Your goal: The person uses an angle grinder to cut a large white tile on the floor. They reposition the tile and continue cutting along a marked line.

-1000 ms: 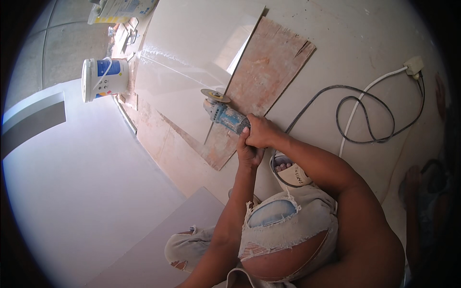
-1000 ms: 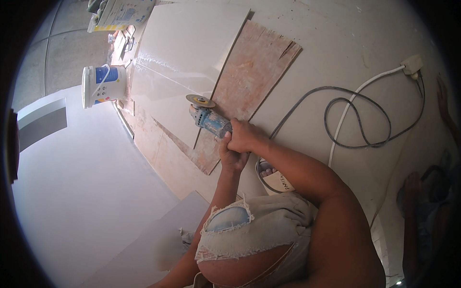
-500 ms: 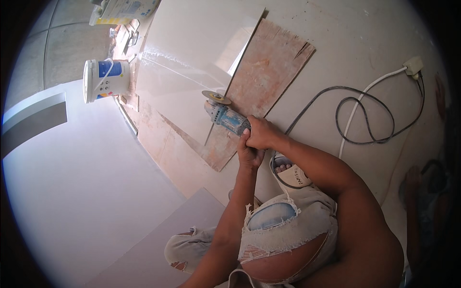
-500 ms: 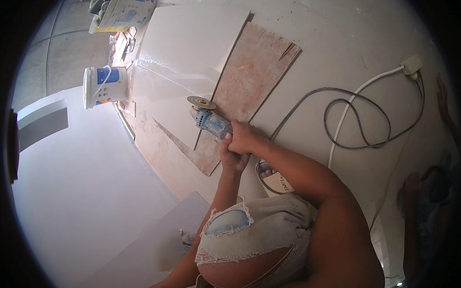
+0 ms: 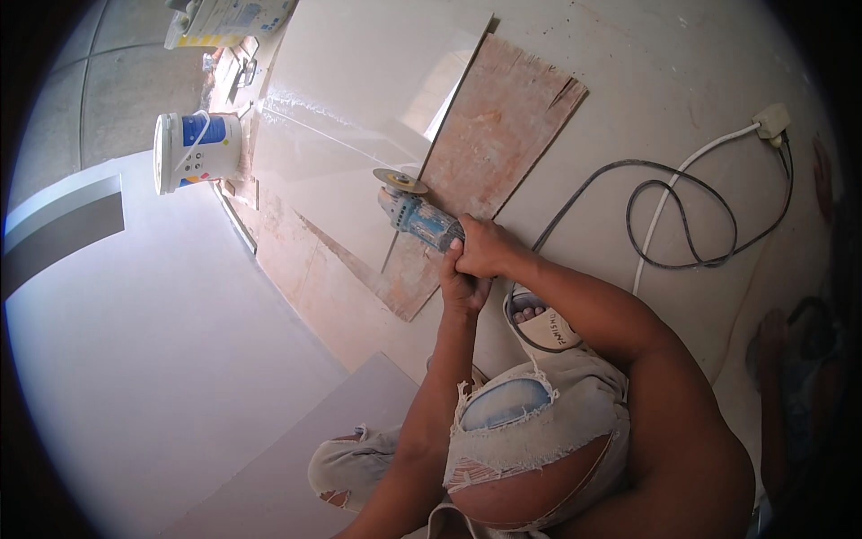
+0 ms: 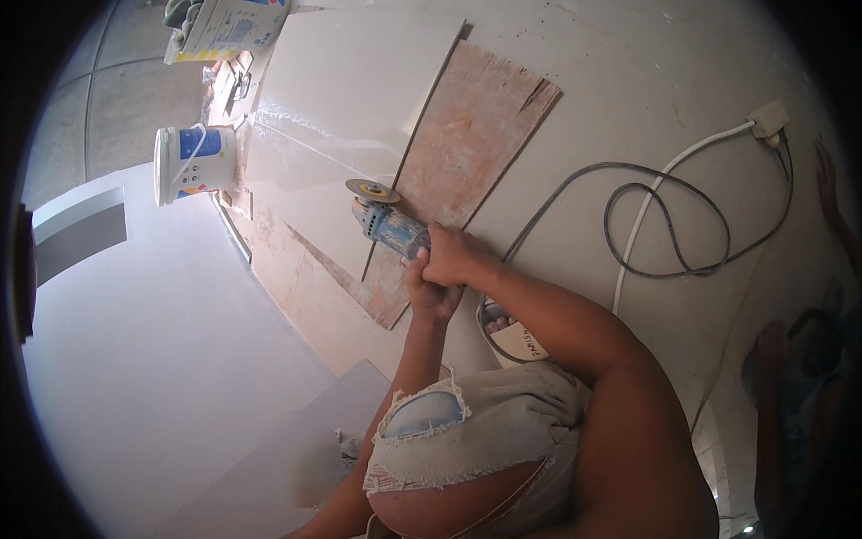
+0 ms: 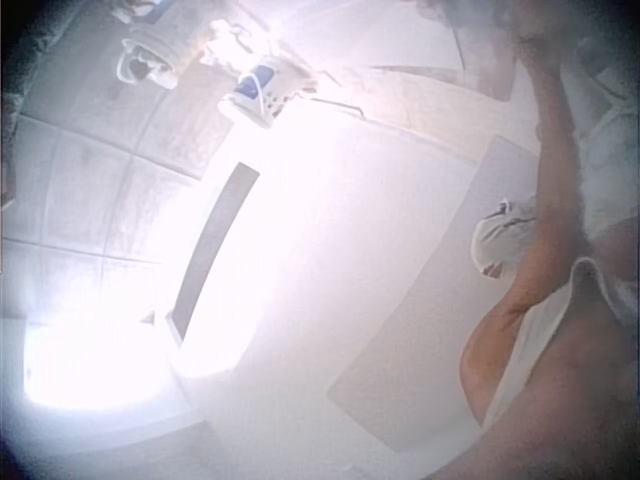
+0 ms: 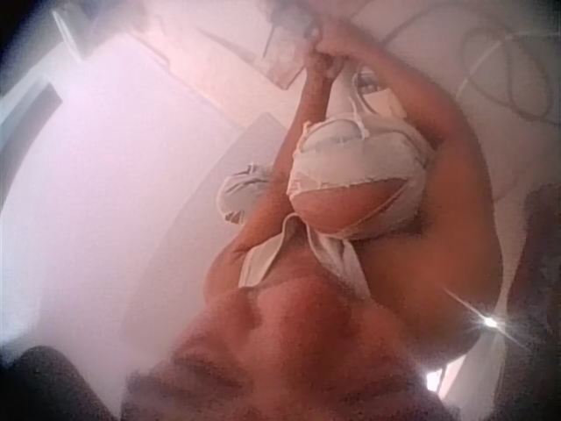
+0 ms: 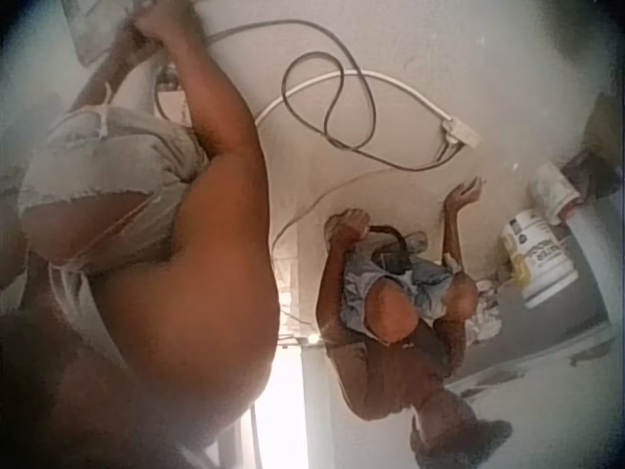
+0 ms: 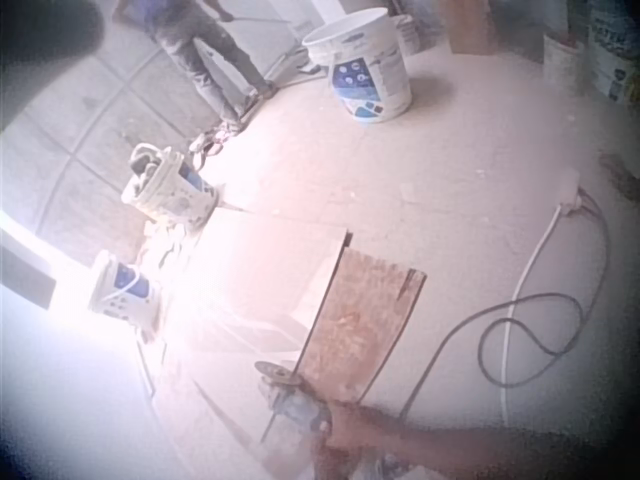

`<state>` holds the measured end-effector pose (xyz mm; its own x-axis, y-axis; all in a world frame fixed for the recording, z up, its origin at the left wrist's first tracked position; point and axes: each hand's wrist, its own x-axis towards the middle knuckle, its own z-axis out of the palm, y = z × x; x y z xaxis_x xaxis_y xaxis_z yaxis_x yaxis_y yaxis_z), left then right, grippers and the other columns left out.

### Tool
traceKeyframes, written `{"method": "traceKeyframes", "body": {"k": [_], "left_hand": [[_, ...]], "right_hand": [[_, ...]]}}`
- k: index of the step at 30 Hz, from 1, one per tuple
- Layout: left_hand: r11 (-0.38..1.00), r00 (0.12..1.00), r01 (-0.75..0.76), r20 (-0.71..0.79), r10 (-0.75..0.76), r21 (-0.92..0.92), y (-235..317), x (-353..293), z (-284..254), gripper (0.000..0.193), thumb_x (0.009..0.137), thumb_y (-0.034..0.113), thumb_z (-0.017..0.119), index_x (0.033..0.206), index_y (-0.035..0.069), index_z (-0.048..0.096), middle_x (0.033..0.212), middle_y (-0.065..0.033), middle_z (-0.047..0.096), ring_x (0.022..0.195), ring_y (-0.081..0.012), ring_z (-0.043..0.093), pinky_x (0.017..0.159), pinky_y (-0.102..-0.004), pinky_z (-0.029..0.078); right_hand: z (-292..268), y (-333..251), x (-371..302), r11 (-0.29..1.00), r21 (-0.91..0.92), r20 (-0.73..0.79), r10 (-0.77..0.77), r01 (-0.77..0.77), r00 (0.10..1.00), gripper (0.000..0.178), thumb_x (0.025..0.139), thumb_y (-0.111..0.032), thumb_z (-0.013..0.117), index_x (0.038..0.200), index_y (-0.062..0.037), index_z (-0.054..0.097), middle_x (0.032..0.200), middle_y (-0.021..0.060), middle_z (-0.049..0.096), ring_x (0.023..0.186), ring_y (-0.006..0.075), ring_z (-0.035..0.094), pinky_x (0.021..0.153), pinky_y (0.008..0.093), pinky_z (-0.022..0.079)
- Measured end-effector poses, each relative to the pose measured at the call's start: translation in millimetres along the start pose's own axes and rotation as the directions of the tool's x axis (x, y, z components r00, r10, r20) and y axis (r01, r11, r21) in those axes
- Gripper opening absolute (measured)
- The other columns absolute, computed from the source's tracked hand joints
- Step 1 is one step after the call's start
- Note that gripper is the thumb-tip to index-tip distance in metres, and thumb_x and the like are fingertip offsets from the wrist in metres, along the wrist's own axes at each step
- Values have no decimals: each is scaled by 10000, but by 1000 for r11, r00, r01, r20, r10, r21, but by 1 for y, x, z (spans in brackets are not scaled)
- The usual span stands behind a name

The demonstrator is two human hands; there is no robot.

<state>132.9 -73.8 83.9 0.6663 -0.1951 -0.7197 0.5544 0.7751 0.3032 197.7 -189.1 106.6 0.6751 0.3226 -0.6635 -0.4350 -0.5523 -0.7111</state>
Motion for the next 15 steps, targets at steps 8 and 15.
{"method": "traceKeyframes", "body": {"k": [8, 15], "left_hand": [[1000, 1000, 7, -25, -8, -27, -1, -1, -2, 512, 925, 360, 611, 1303, 26, 522, 1249, -154, 619, 1183, -312, 592, 1068, -480, 439], [1000, 1000, 0, -12, -1, -22, 0, 0, -1, 516, 927, 363, 606, 1306, 23, 519, 1253, -157, 615, 1180, -311, 595, 1053, -475, 454]], "right_hand": [[-2, -3, -3, 1000, -1, 7, 16, -16, 1000, 519, 722, -244, 684, 1141, 24, 537, 1061, 294, 666, 1025, 473, 652, 893, 519, 535], [0, -2, 1, 1000, -16, 6, 13, -13, 1000, 512, 728, -248, 679, 1137, 25, 538, 1062, 291, 667, 1029, 472, 652, 891, 521, 536]]}}
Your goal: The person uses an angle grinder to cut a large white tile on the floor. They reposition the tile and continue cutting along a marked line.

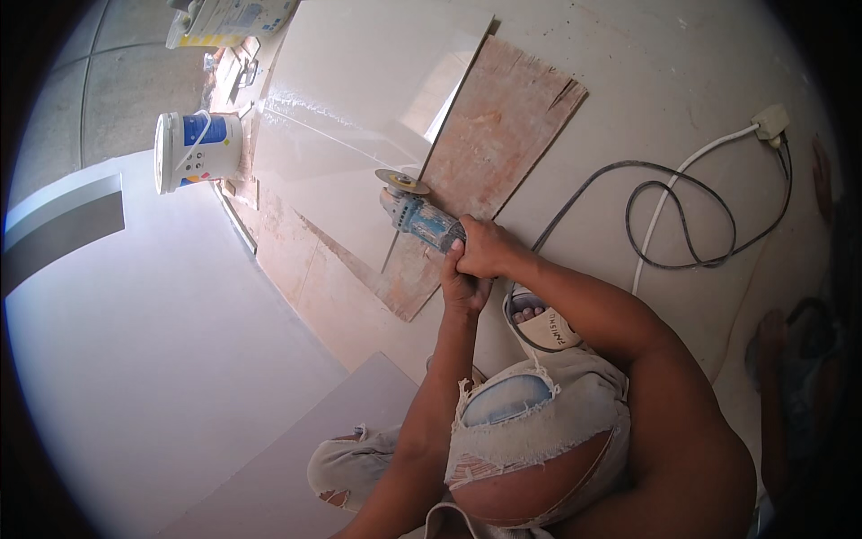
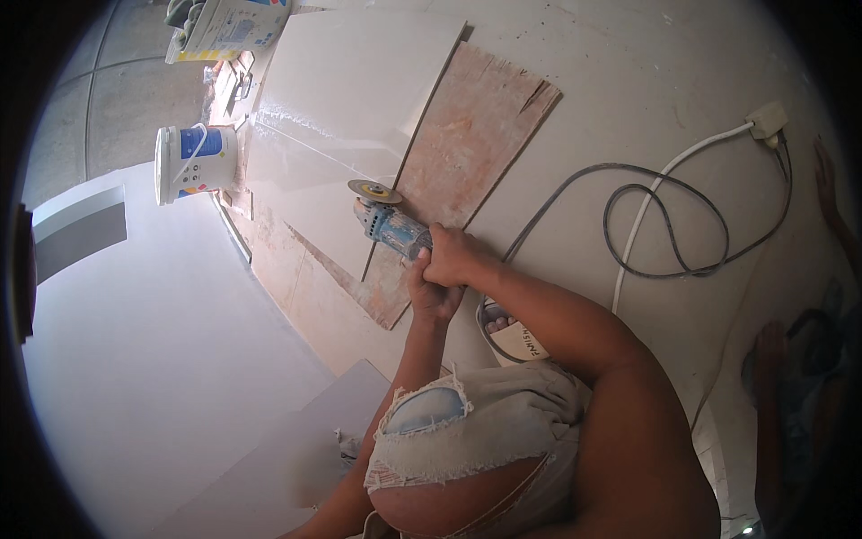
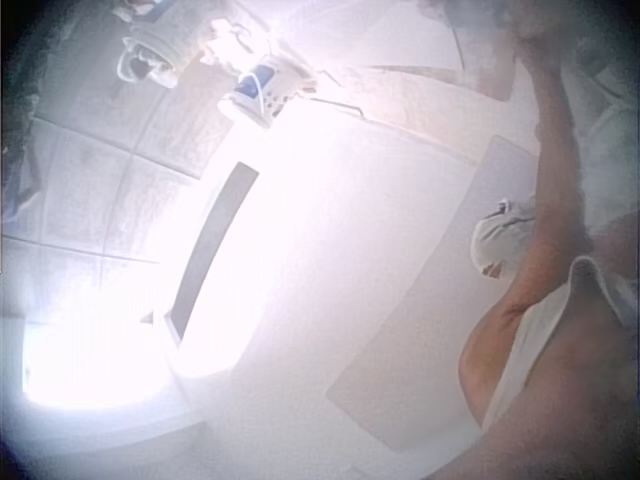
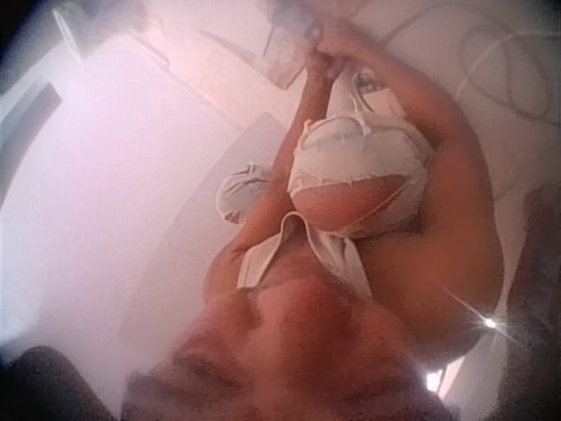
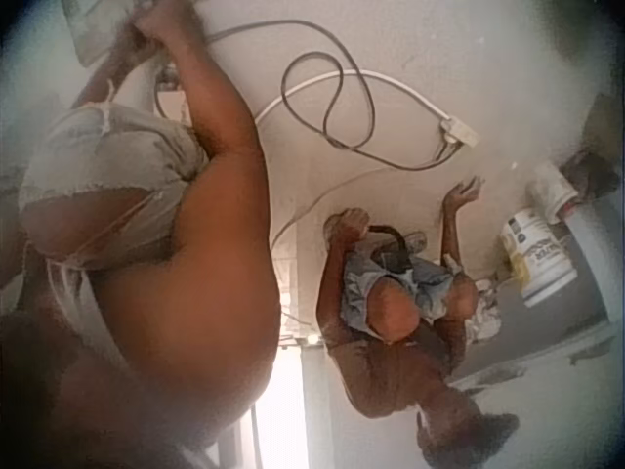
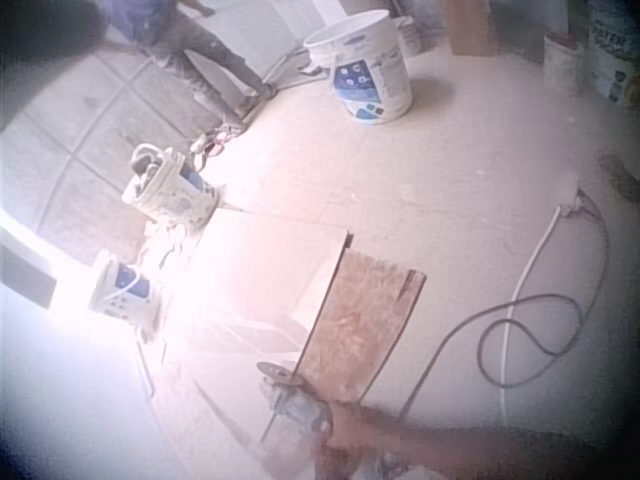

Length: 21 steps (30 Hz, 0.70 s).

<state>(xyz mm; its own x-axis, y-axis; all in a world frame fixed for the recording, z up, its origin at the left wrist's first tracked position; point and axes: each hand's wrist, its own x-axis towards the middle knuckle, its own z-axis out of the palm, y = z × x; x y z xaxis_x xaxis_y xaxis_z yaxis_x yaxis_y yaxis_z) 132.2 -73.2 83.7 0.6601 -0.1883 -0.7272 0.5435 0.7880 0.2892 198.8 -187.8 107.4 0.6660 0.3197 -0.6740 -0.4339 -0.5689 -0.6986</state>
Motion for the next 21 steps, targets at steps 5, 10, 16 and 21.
{"method": "traceKeyframes", "body": {"k": [5, 10, 16, 21], "left_hand": [[1000, 1000, 12, 3, -12, -16, -3, 0, -3, 509, 944, 355, 584, 1325, 26, 506, 1260, -158, 610, 1179, -309, 597, 1047, -470, 461], [994, 994, -106, -5, 106, 34, 0, -9, 0, 524, 973, 393, 547, 1344, 27, 491, 1283, -141, 599, 1215, -295, 571, 1072, -467, 433], [976, 976, -211, -41, 213, 50, 84, -11, -30, 662, 970, 557, 527, 1365, 26, 504, 1320, -127, 579, 1274, -297, 513, 1106, -447, 382], [79, 841, 243, -251, 479, 967, 188, 16, -68, 948, 829, 529, 750, 1449, -98, 399, 1460, -255, 466, 1379, -387, 416, 1131, -446, 356]], "right_hand": [[-3, 0, -4, 1000, 6, -20, -10, 11, 1000, 500, 725, -233, 676, 1122, 34, 533, 1039, 306, 663, 1014, 479, 649, 879, 528, 533], [8, 1, 1, 992, 55, -21, -113, 114, 993, 504, 693, -201, 698, 1102, 42, 528, 979, 307, 670, 967, 495, 646, 847, 521, 536], [8, -43, 36, 982, 34, -53, -182, 184, 982, 612, 661, -298, 773, 1114, 35, 530, 950, 275, 685, 950, 466, 666, 845, 491, 539], [10, -75, 88, 974, -19, -44, -228, 227, 973, 696, 654, -364, 792, 1163, 27, 524, 976, 281, 686, 952, 455, 670, 861, 477, 538]]}}
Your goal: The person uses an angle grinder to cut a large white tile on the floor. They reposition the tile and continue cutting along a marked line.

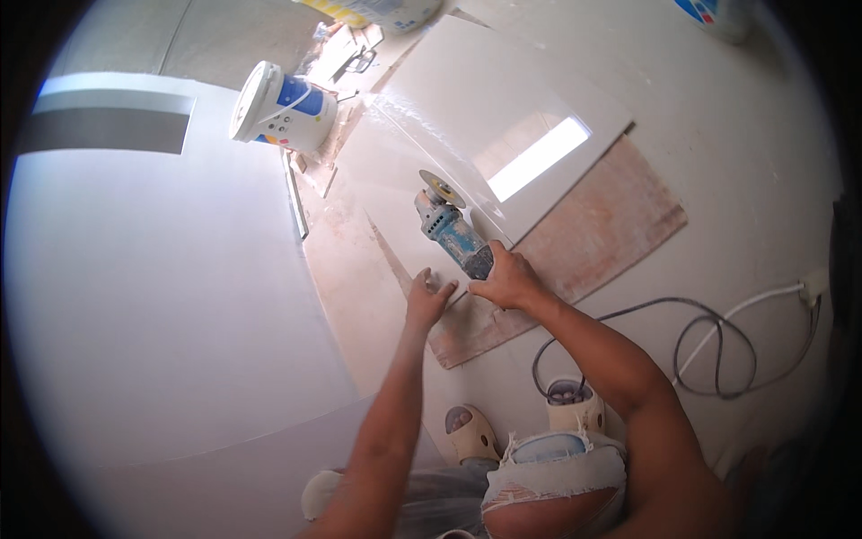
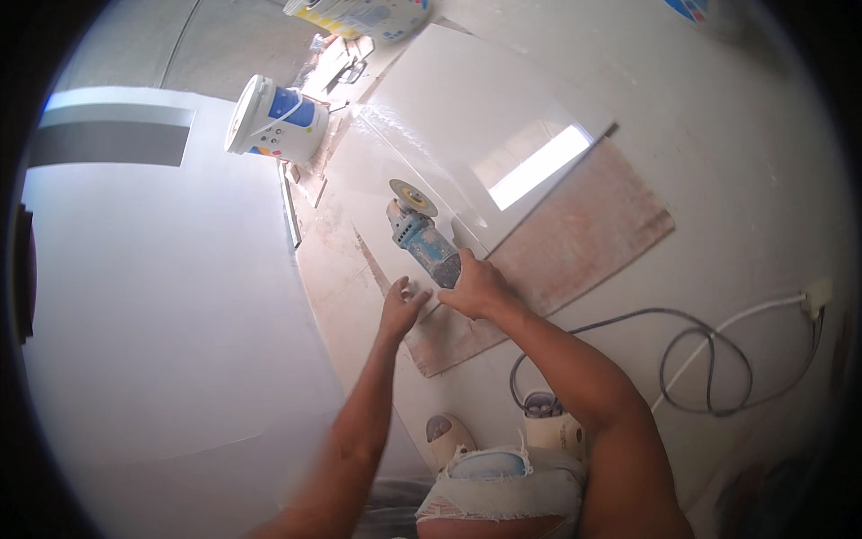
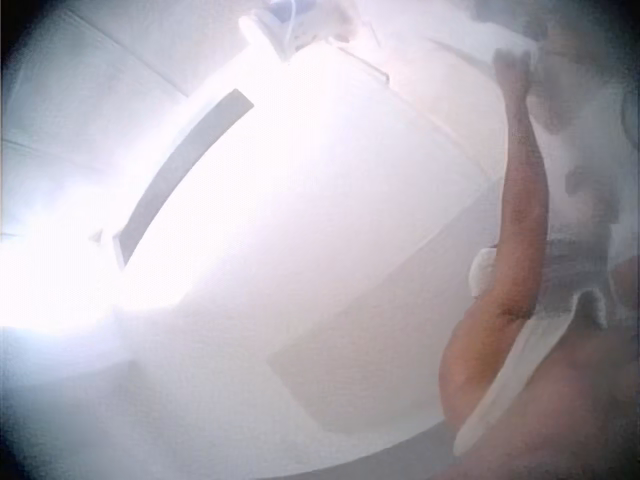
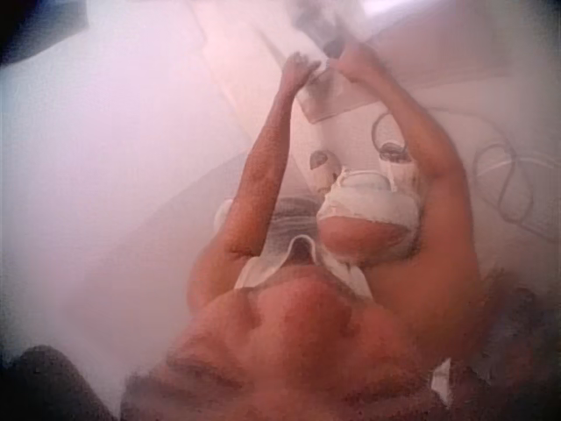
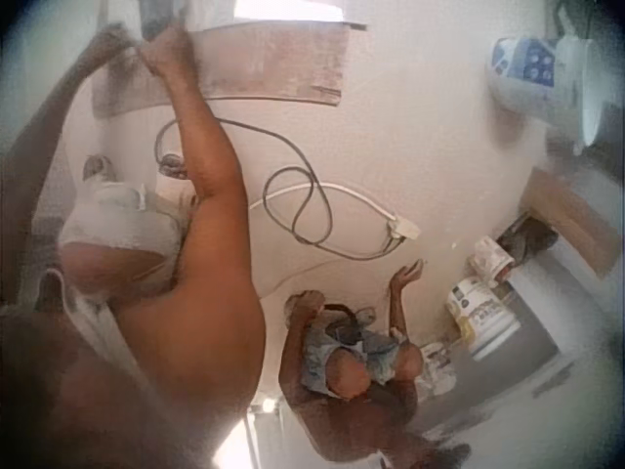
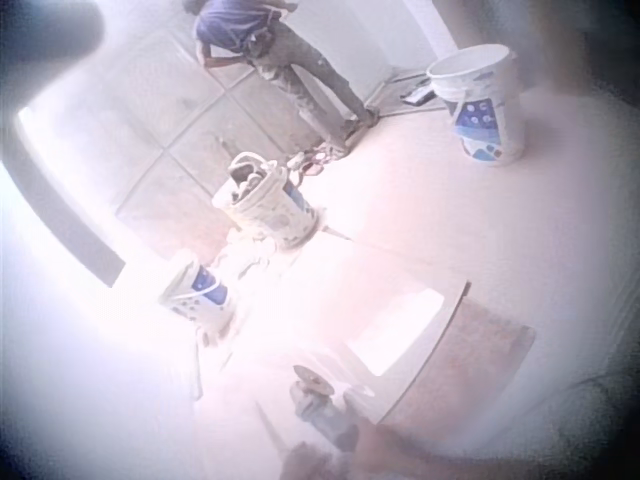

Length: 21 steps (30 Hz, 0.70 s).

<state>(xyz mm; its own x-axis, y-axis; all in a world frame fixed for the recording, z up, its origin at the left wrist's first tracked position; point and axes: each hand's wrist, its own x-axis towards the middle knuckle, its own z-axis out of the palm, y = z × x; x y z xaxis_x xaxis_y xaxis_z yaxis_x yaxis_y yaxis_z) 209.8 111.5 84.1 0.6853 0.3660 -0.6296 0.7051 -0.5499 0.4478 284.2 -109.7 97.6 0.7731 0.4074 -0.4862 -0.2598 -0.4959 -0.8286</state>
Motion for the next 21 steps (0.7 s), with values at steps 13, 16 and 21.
{"method": "traceKeyframes", "body": {"k": [13, 16, 21], "left_hand": [[634, 978, -109, 198, -72, 766, 34, 82, -42, 1605, 452, 765, 848, 1504, -177, 84, 1563, -407, 141, 1502, -480, 119, 1227, -493, 131], [675, 978, -114, 204, -54, 728, 30, 80, -44, 1579, 473, 703, 880, 1475, -220, 82, 1534, -455, 120, 1479, -524, 145, 1213, -504, 182], [740, 977, -64, 191, -89, 670, 41, 78, -47, 1545, 478, 602, 931, 1493, -194, 80, 1553, -437, 91, 1486, -505, 156, 1208, -495, 202]], "right_hand": [[50, -83, 197, 1000, -14, -15, -1, 1, 1000, 861, 640, -423, 817, 1272, 69, 501, 1042, 290, 685, 982, 391, 692, 866, 420, 552], [65, -104, 245, 1000, 0, -31, 13, -13, 999, 815, 653, -400, 796, 1270, 47, 507, 1104, 279, 675, 1046, 397, 672, 914, 440, 541], [74, -120, 314, 998, -53, -65, -17, 13, 998, 746, 671, -392, 788, 1233, 24, 529, 1152, 259, 664, 1081, 389, 660, 946, 439, 532]]}}
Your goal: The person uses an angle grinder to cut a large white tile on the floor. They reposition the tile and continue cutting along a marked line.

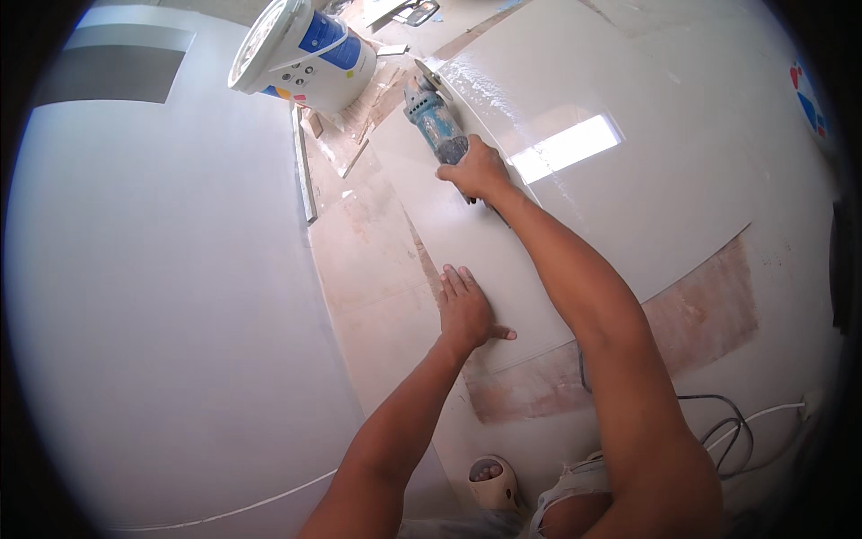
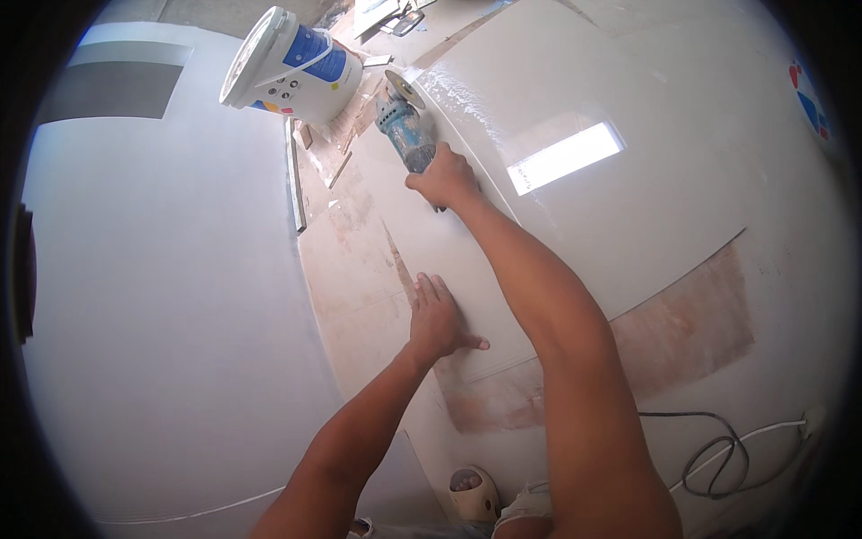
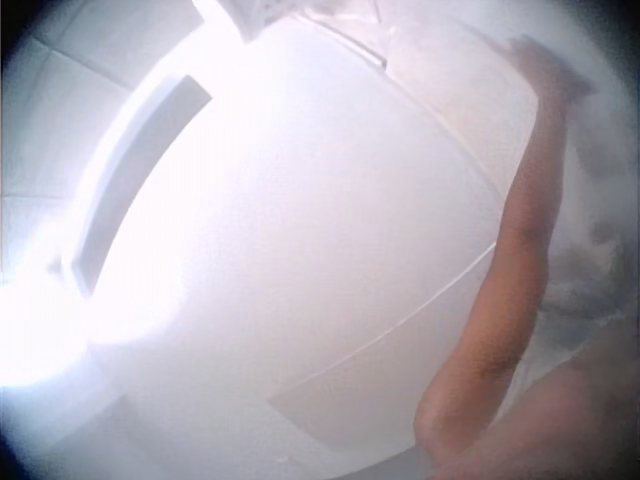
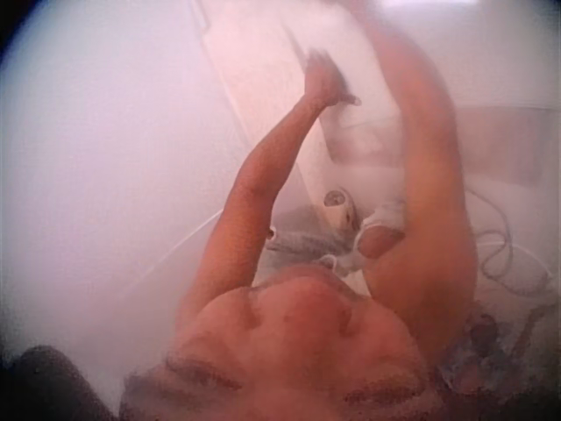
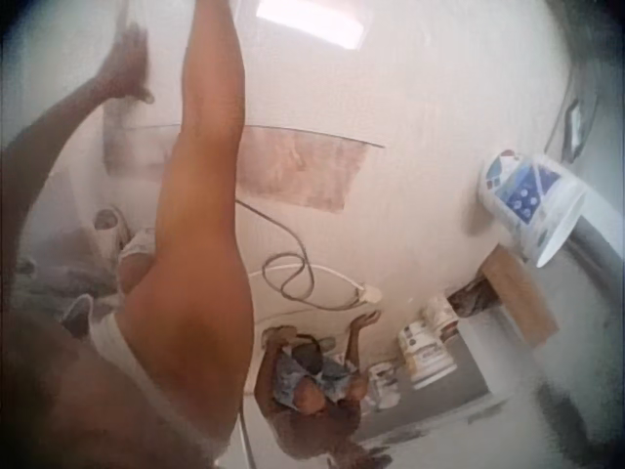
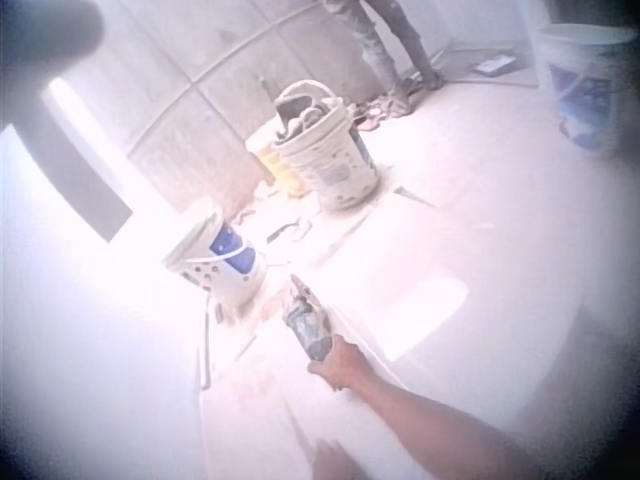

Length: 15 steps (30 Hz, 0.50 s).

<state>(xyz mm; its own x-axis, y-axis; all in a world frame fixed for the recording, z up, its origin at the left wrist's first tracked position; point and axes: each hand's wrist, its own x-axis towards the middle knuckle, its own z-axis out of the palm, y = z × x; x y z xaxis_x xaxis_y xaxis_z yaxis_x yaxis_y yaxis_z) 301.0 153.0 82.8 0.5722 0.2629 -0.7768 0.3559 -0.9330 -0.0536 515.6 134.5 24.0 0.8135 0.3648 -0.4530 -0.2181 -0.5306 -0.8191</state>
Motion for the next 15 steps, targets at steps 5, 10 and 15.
{"method": "traceKeyframes", "body": {"k": [5, 10, 15], "left_hand": [[1000, 1000, 14, -1, -14, -4, -2, 0, -3, 1544, 478, 599, 931, 1488, -200, 79, 1550, -443, 83, 1484, -515, 144, 1208, -500, 197], [1000, 1000, -4, -13, 4, -22, -2, 4, 1, 1536, 478, 594, 933, 1468, -226, 92, 1518, -480, 95, 1474, -545, 123, 1208, -505, 194], [1000, 1000, 14, 19, -13, -26, -1, 5, -4, 1529, 491, 586, 933, 1458, -241, 85, 1514, -488, 89, 1469, -554, 128, 1214, -500, 177]], "right_hand": [[7, -23, 52, 999, 49, -7, 24, -23, 1000, 737, 644, -384, 812, 1179, 60, 566, 1098, 260, 679, 1019, 350, 685, 881, 393, 547], [11, -33, 83, 999, -12, -15, 35, -35, 999, 754, 663, -388, 795, 1253, 8, 545, 1152, 211, 680, 1048, 329, 686, 903, 402, 555], [3, -42, 93, 997, 34, 57, 74, -76, 996, 721, 641, -374, 807, 1202, 28, 598, 1111, 214, 699, 978, 311, 711, 853, 381, 570]]}}
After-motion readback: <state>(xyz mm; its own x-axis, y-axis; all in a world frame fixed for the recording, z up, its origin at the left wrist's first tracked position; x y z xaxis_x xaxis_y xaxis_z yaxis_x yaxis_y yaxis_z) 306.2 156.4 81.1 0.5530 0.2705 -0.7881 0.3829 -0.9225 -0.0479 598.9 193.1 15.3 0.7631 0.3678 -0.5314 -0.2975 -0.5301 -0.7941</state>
